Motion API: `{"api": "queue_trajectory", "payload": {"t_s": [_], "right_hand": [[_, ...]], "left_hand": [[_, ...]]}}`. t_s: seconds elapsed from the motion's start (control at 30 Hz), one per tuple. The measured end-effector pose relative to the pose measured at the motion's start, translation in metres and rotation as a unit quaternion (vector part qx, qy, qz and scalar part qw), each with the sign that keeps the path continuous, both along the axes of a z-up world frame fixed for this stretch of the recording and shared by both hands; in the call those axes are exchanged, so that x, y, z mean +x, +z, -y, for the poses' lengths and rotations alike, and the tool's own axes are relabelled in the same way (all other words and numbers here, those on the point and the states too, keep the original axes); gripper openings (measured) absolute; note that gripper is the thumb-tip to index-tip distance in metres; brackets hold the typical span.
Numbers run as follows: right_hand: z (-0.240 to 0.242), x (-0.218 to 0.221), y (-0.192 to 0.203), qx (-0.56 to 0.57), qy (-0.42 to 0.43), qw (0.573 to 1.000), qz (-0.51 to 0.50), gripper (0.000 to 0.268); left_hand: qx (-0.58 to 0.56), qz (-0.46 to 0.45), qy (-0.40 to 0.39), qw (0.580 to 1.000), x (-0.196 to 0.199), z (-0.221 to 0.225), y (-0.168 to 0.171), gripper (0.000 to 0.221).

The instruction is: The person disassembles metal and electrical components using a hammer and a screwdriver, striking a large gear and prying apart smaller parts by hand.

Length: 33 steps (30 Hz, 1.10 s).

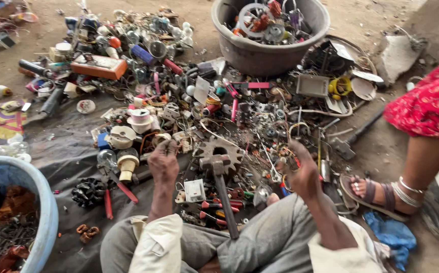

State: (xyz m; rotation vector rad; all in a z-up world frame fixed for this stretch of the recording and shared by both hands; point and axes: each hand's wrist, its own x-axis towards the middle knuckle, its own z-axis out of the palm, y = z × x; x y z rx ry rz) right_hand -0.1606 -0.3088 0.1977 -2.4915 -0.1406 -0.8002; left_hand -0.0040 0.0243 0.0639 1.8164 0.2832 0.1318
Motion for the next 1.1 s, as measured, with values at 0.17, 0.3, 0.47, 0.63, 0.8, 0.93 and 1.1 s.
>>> {"api": "queue_trajectory", "payload": {"t_s": [0.17,0.3,0.47,0.63,0.8,0.93,1.1], "right_hand": [[0.007,-0.028,-0.013,0.088,-0.046,0.984,-0.149,0.053],[-0.035,-0.084,-0.032,0.041,-0.033,0.955,-0.292,0.046],[-0.034,-0.117,0.023,0.049,-0.013,0.959,-0.278,0.038],[-0.080,-0.014,-0.004,0.155,0.093,0.953,-0.245,0.036],[-0.126,0.066,-0.048,0.198,0.123,0.929,-0.288,0.022],[-0.122,0.073,-0.068,0.315,0.033,0.866,-0.386,0.022],[-0.106,0.085,-0.094,0.387,-0.002,0.838,-0.386,0.028]], "left_hand": [[0.060,0.100,-0.011,0.993,0.004,-0.006,-0.018,0.026],[0.046,0.097,-0.050,0.993,0.017,0.018,-0.053,0.024],[0.266,0.326,-0.152,0.894,0.006,0.048,-0.065,0.074],[0.068,0.239,-0.260,0.933,-0.040,0.045,0.004,0.087],[0.082,0.308,-0.282,0.905,-0.060,0.033,0.032,0.093],[0.069,0.316,-0.278,0.905,-0.053,0.027,0.023,0.061],[0.152,0.135,-0.326,0.923,-0.035,0.032,0.017,0.013]]}}
